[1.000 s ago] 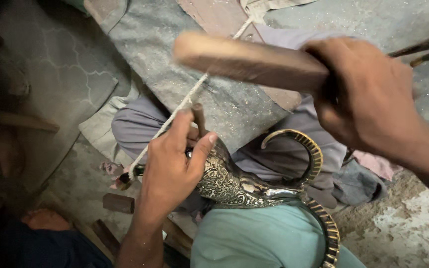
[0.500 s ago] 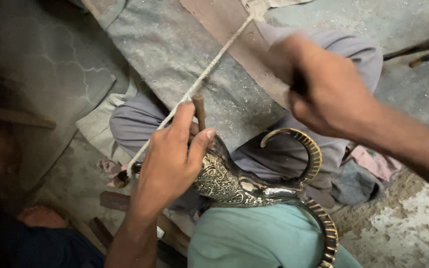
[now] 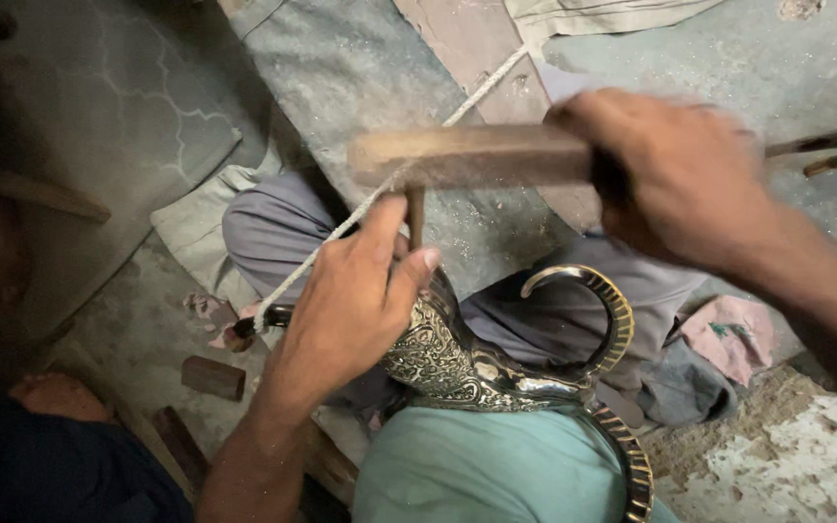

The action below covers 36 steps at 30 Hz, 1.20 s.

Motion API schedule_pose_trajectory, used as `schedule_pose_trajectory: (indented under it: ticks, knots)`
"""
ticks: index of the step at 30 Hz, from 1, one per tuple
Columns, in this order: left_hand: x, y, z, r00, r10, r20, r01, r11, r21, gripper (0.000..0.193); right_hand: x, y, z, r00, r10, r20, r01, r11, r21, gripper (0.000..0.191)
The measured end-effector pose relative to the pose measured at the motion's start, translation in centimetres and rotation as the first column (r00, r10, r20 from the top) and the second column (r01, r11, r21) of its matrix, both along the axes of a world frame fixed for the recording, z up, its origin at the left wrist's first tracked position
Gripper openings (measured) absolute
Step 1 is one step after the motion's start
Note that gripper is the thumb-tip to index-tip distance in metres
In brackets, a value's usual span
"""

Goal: The person sits on the floor and repeatedly strikes a small metal rod with a wooden mallet while holding the rod against an ornate metal vessel. The person adjusts the rod's position occasionally and continues hammering.

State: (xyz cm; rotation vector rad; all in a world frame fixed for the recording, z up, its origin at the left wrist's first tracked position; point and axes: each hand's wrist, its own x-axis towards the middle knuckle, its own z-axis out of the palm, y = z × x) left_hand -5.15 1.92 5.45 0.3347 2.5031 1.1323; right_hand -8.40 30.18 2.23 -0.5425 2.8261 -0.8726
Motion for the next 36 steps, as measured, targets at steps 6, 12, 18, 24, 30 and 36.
schedule_pose_trajectory:
  ticks: [6,12,18,24,30,36]
  knots:
    - [-0.1,-0.1,0.2,1.000,0.010,0.014,-0.010,0.999,0.032,0.038,-0.6,-0.1,-0.2,0.993,-0.047,0.106,0.037,0.995,0.092,0.040]
    - [-0.3,0.0,0.4,0.990,0.051,0.134,-0.059,0.997,0.057,0.036,-0.7,-0.3,0.0,0.991,-0.065,0.113,0.071,0.996,-0.046,0.048]
    - [-0.1,-0.2,0.2,0.996,0.054,0.064,-0.057,0.997,0.042,0.035,-0.6,-0.3,0.4,0.995,-0.082,0.065,0.079,0.996,0.041,0.042]
    - [0.0,-0.2,0.0,0.996,0.068,0.062,-0.069,0.998,0.004,0.028,-0.7,-0.4,1.2,0.995,-0.099,0.034,0.093,0.986,0.141,0.033]
    - [0.1,-0.1,0.2,0.990,0.102,0.097,-0.107,0.993,0.043,0.026,-1.0,-0.8,2.2,0.991,-0.117,0.058,0.110,0.987,0.119,0.045]
    - [0.6,-0.4,0.2,0.972,0.210,0.102,-0.222,0.967,0.125,0.030,0.0,-0.9,2.6,0.984,-0.173,0.038,0.173,0.985,0.005,0.045]
